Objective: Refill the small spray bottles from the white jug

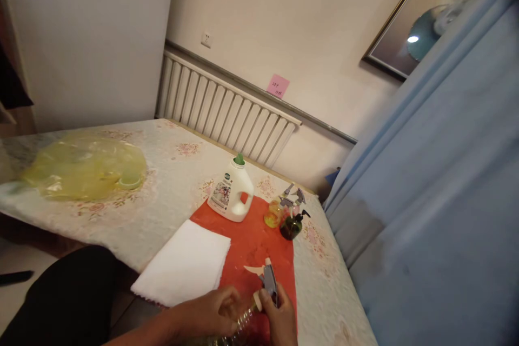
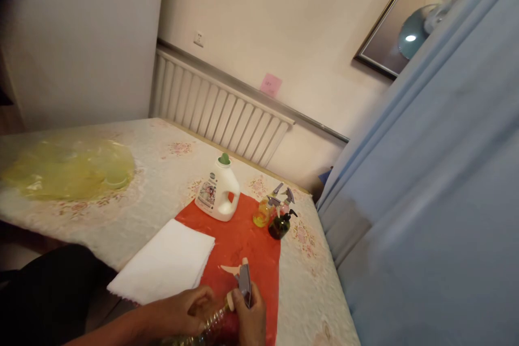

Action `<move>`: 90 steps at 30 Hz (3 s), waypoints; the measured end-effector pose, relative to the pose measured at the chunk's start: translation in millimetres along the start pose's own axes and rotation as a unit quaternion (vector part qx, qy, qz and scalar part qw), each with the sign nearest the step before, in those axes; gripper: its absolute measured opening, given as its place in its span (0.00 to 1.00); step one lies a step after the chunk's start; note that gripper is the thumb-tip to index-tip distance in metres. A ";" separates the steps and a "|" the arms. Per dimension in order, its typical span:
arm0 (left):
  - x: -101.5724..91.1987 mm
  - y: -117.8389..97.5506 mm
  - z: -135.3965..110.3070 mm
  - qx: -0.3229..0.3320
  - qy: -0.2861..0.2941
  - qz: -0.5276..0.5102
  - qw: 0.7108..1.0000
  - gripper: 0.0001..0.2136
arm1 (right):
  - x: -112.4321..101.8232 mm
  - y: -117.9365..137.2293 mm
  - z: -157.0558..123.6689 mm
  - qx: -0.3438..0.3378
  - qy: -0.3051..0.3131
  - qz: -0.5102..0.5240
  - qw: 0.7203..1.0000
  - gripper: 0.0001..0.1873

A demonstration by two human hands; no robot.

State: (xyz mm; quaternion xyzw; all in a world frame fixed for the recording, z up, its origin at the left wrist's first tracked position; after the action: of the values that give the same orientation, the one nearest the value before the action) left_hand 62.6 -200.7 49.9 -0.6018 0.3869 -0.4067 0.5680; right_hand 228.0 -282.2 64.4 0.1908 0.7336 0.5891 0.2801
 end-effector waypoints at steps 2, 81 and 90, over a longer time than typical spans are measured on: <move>-0.2 2.2 -0.7 -0.002 -0.011 0.030 0.999 0.14 | 1.3 1.1 -0.7 0.003 0.001 -0.006 1.000 0.18; 6.1 -6.9 -6.4 -0.008 -0.009 0.188 0.982 0.09 | 24.8 11.2 -18.2 -0.017 0.078 -0.048 0.996 0.09; 4.4 -7.9 -6.3 -0.019 -0.037 0.170 0.984 0.12 | 24.6 12.2 -18.4 -0.017 0.075 -0.055 0.996 0.11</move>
State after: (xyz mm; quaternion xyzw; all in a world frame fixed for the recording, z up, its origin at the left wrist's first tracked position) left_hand 58.4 -206.7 58.1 -0.5527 0.4701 -0.2738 0.6313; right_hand 196.7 -278.2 74.4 0.1010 0.7514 0.5982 0.2596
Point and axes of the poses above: each hand's wrist, its own z-axis towards the middle knuckle, its own x-axis out of the palm, y = z × x, the point moved 4 cm from there along z, towards the middle knuckle, and after that the axes turned 8 degrees about x, right-handed, at the moved point
